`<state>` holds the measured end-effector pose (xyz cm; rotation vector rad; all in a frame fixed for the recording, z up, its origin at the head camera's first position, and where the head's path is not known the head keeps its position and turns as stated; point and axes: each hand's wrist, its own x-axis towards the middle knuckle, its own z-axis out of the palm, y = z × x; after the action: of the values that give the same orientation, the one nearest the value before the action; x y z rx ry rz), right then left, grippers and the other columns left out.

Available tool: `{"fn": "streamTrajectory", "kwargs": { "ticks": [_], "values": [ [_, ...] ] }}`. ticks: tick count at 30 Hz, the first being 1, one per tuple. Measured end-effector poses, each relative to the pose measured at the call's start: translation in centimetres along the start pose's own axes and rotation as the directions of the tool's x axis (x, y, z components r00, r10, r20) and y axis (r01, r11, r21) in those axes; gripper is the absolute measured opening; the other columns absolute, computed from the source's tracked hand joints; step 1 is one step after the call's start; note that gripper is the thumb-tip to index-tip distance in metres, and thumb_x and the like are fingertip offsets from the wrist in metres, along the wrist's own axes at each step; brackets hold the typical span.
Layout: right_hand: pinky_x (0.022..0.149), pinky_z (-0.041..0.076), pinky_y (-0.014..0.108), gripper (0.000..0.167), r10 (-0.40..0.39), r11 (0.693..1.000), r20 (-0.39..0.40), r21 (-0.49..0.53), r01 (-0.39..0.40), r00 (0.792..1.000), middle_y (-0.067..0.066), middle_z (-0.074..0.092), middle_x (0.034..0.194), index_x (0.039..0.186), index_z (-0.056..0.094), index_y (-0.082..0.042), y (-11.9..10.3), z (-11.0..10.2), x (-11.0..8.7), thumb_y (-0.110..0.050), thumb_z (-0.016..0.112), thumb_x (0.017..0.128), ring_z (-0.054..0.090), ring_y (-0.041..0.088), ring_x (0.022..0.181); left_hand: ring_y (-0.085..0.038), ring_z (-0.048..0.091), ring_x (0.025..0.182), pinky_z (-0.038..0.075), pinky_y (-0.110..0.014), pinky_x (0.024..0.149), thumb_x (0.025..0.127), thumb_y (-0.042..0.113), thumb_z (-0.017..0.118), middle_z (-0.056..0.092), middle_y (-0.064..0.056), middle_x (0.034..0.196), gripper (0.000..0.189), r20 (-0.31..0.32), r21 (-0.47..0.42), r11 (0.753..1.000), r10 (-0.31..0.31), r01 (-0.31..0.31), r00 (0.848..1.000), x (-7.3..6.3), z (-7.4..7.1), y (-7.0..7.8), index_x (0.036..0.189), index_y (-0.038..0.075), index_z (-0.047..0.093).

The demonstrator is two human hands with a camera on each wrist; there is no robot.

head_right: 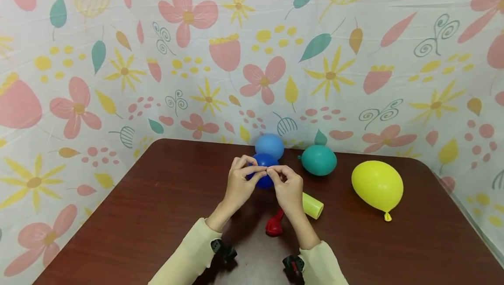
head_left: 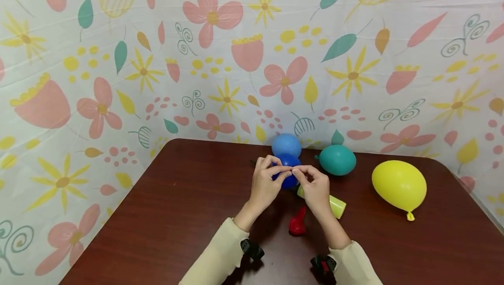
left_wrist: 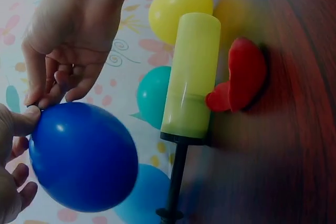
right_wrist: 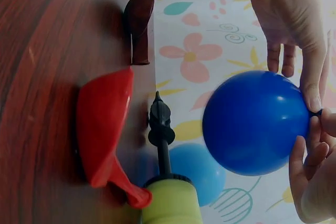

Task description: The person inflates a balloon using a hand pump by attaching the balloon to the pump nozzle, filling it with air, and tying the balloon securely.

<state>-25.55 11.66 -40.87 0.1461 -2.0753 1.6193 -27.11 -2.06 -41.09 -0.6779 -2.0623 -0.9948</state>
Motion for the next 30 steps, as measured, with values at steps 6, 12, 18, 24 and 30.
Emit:
{"fn": "streamTrajectory", "kwargs": {
  "ticks": [6,12,18,24,30],
  "values": [
    [0.061,0.041,0.013,0.007,-0.054,0.998,-0.051,0.022,0.055,0.997,-0.013,0.066,0.074,0.086,0.075,0.002,-0.4,-0.1,-0.2,-0.005,0.074,0.084,0.051,-0.003,0.067,-0.016,0.05,0.084,0.044,-0.023,0.074,0.083,0.018,0.077,0.064,0.0,0.09,0.011,0.038,0.053,0.997,0.061,-0.063,0.997,0.0,0.2,0.3,0.088,0.008,0.077],
    [0.069,0.041,0.013,0.005,-0.186,0.982,-0.048,0.017,0.187,0.981,0.017,0.069,0.083,0.085,0.076,0.001,-0.6,0.1,-0.6,-0.001,0.075,0.081,0.051,-0.002,0.08,-0.018,0.054,0.08,0.046,-0.022,0.069,0.08,0.006,0.078,0.067,-0.005,0.081,0.005,-0.007,-0.132,0.991,0.019,-0.02,1.0,0.2,-0.3,0.4,0.081,0.002,0.075],
    [0.078,0.034,0.025,0.018,-0.367,0.926,0.01,-0.088,0.366,0.93,0.013,0.064,0.098,0.099,0.076,-0.004,0.2,0.3,-0.5,0.0,0.074,0.081,0.041,0.011,0.095,-0.018,0.061,0.078,0.051,-0.025,0.07,0.082,0.001,0.075,0.069,-0.014,0.079,0.006,0.017,-0.412,0.89,-0.208,0.196,0.978,0.5,-0.7,0.4,0.077,-0.002,0.073],
    [0.096,0.035,0.043,0.022,-0.585,0.774,0.094,-0.232,0.589,0.806,0.015,0.063,0.11,0.103,0.074,-0.004,0.6,-0.4,0.1,-0.006,0.073,0.082,0.046,0.032,0.108,-0.004,0.064,0.078,0.053,-0.02,0.072,0.085,0.004,0.072,0.071,-0.023,0.087,0.009,0.165,-0.544,0.738,-0.374,0.4,0.913,0.7,-1.1,1.1,0.083,-0.005,0.072],
    [0.103,0.037,0.056,0.014,-0.634,0.661,0.192,-0.368,0.654,0.749,0.01,0.073,0.096,0.087,0.073,-0.005,0.1,-1.1,0.7,-0.013,0.076,0.077,0.062,0.031,0.101,-0.002,0.065,0.082,0.055,-0.019,0.074,0.086,0.003,0.071,0.069,-0.028,0.092,0.01,0.237,-0.589,0.677,-0.378,0.442,0.895,0.7,-1.2,1.4,0.087,-0.007,0.071]
  ]
}}
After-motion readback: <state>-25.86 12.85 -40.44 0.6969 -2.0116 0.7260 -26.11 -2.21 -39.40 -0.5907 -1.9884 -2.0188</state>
